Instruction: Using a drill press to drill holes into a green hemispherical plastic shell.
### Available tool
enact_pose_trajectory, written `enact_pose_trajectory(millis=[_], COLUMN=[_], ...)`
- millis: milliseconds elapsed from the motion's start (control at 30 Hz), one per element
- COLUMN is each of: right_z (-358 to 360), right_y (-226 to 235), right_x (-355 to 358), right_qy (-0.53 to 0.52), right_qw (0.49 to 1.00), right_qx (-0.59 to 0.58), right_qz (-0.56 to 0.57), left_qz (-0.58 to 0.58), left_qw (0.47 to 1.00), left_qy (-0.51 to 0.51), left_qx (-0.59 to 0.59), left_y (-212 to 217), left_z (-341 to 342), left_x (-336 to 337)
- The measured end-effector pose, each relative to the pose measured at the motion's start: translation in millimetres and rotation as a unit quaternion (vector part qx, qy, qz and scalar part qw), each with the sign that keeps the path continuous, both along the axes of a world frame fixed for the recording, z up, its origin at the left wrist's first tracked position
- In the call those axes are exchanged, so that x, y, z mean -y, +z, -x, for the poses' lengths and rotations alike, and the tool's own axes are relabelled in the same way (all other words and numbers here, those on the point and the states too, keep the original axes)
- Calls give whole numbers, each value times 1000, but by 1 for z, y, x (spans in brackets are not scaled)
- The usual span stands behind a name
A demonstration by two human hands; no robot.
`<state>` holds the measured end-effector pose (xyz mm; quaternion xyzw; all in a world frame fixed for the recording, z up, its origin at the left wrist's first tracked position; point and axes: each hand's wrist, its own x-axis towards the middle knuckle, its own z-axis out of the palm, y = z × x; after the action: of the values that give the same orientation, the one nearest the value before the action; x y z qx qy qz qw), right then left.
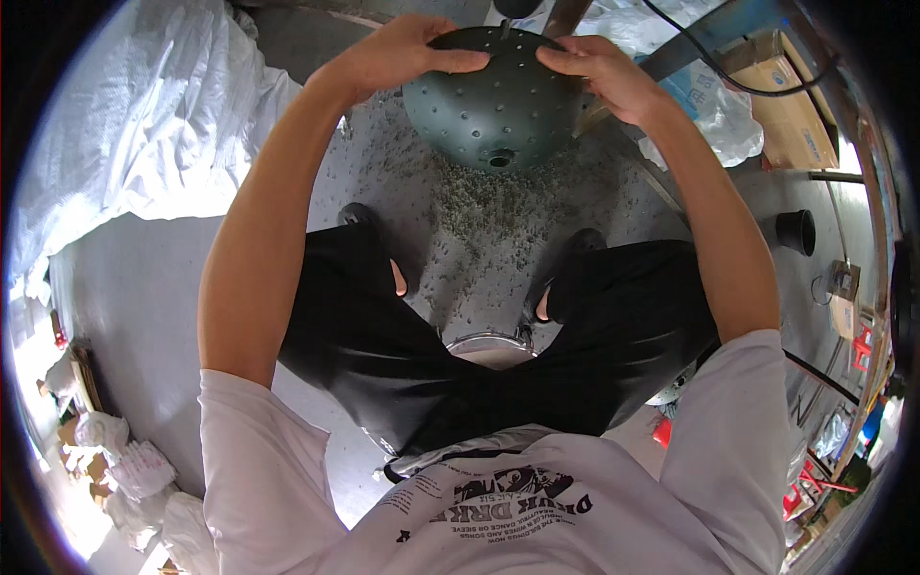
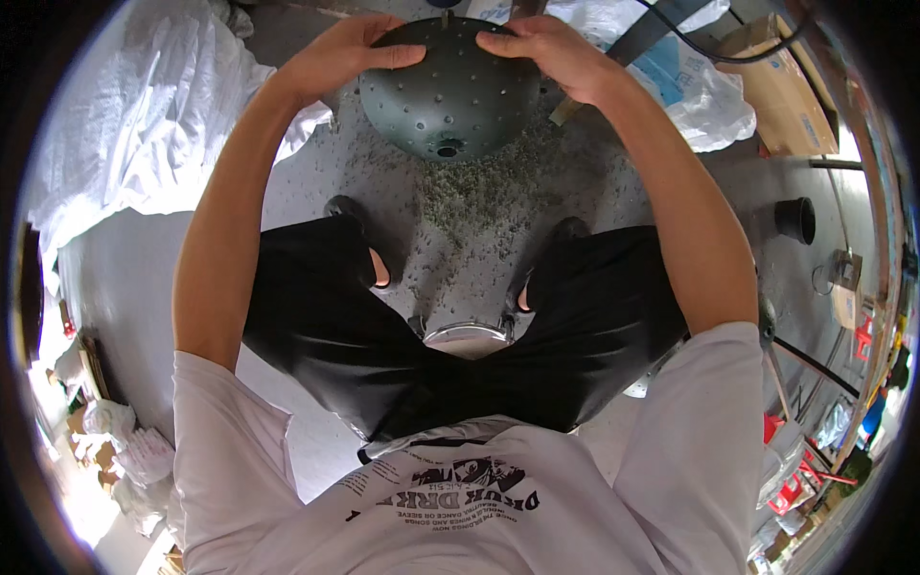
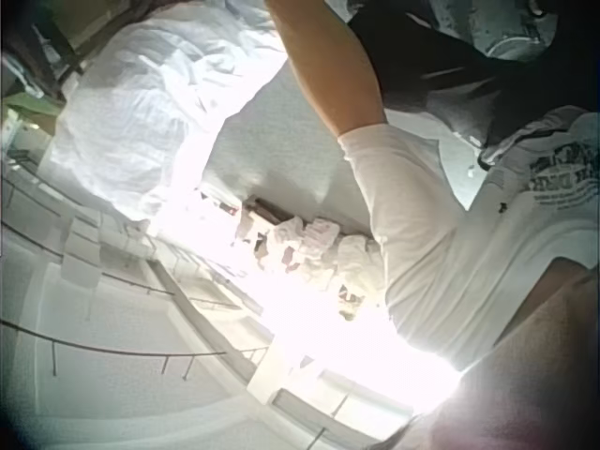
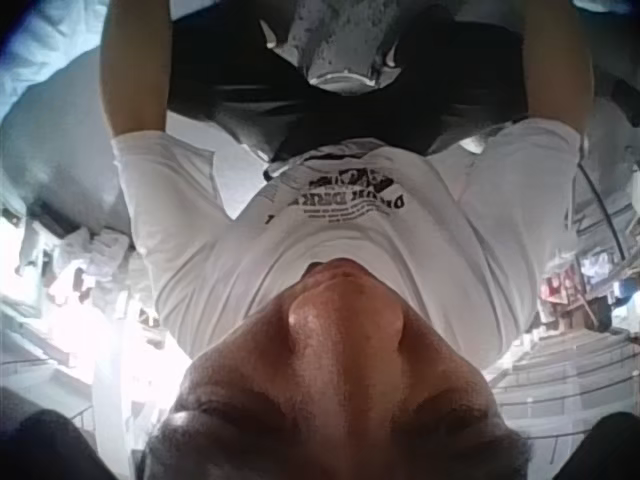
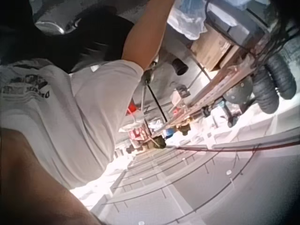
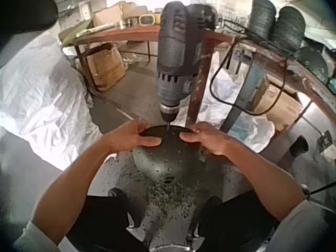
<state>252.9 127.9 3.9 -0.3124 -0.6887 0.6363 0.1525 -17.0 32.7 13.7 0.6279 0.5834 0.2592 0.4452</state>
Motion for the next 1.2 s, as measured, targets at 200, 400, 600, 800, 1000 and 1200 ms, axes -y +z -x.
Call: enact_pose_trajectory(millis=[200,400,600,800,1000,1200], right_z=[0,-4,-1,13,16,3], right_y=[-34,-50,-45,-36,-34,-37], right_x=[-9,-9,8,30,50,32], right_qy=[55,121,150,123,93,116], right_qw=[995,977,963,926,831,899], right_qx=[71,139,111,203,292,205], right_qz=[-51,-106,-193,-295,-465,-369], left_qz=[18,27,-8,-15,-73,-82], left_qw=[1000,998,991,987,984,985], left_qy=[-4,-59,-108,-101,-70,-56], left_qx=[3,-22,-76,-122,-146,-142], left_y=[-38,-38,-38,-35,-35,-40], left_z=[2,-9,-22,-25,-24,-12], left_x=[0,5,16,24,30,36])
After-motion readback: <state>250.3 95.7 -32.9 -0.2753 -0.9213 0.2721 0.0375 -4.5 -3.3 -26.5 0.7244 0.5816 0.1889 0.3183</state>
